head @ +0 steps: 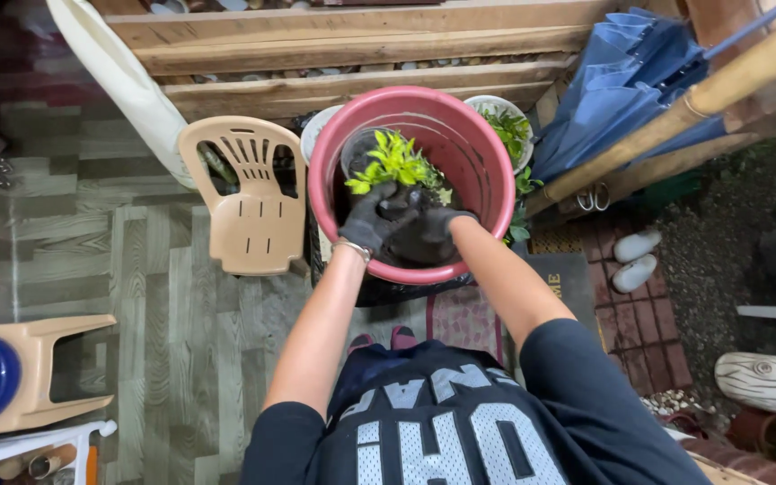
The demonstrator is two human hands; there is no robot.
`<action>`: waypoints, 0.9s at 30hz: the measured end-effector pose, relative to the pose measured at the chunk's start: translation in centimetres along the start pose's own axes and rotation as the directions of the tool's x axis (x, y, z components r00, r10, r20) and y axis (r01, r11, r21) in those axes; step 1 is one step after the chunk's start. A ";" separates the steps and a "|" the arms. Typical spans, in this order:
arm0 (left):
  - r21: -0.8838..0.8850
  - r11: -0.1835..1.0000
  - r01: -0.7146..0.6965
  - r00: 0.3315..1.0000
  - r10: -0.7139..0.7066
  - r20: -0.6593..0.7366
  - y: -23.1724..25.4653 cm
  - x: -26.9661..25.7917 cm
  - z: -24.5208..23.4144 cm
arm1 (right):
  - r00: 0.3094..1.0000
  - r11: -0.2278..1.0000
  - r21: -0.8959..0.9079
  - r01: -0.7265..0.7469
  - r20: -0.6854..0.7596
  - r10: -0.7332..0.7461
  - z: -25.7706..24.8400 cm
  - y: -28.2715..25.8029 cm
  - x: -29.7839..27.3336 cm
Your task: Repotting a small plant from its original container into a larger pot with fresh soil.
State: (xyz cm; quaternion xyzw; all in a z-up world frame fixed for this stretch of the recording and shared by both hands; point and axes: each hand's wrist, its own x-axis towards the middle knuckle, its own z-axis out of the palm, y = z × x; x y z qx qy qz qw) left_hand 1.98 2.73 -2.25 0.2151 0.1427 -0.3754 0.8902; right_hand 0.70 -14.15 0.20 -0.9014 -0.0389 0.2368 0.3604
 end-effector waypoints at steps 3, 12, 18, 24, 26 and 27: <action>-0.032 0.999 0.030 1.000 -0.030 0.004 -0.6 0.4 -0.2 | 0.995 0.999 -0.002 0.039 0.090 -0.038 2.1 -1.0 1.8; -0.051 0.999 0.002 0.998 0.001 0.057 -0.8 0.9 -0.4 | 0.932 0.986 -0.008 0.169 0.327 -0.157 4.4 -1.4 1.7; 0.015 0.993 -0.114 0.992 0.113 0.053 -1.8 4.2 -4.7 | 0.873 0.973 -0.006 0.233 0.442 -0.206 1.3 4.3 -2.6; 0.192 0.977 -0.094 0.983 0.122 -0.139 -1.8 3.8 -3.6 | 1.000 0.995 0.102 0.011 0.024 -0.014 -3.6 0.6 -7.8; 0.291 0.937 -0.194 0.975 0.216 -0.045 -1.7 3.5 -3.7 | 0.995 0.889 0.454 0.054 -0.101 -0.009 -4.4 -1.8 -8.6; 0.296 0.936 -0.189 0.977 0.210 -0.042 -1.8 3.4 -3.5 | 0.994 0.888 0.457 0.054 -0.108 -0.006 -4.4 -2.5 -8.5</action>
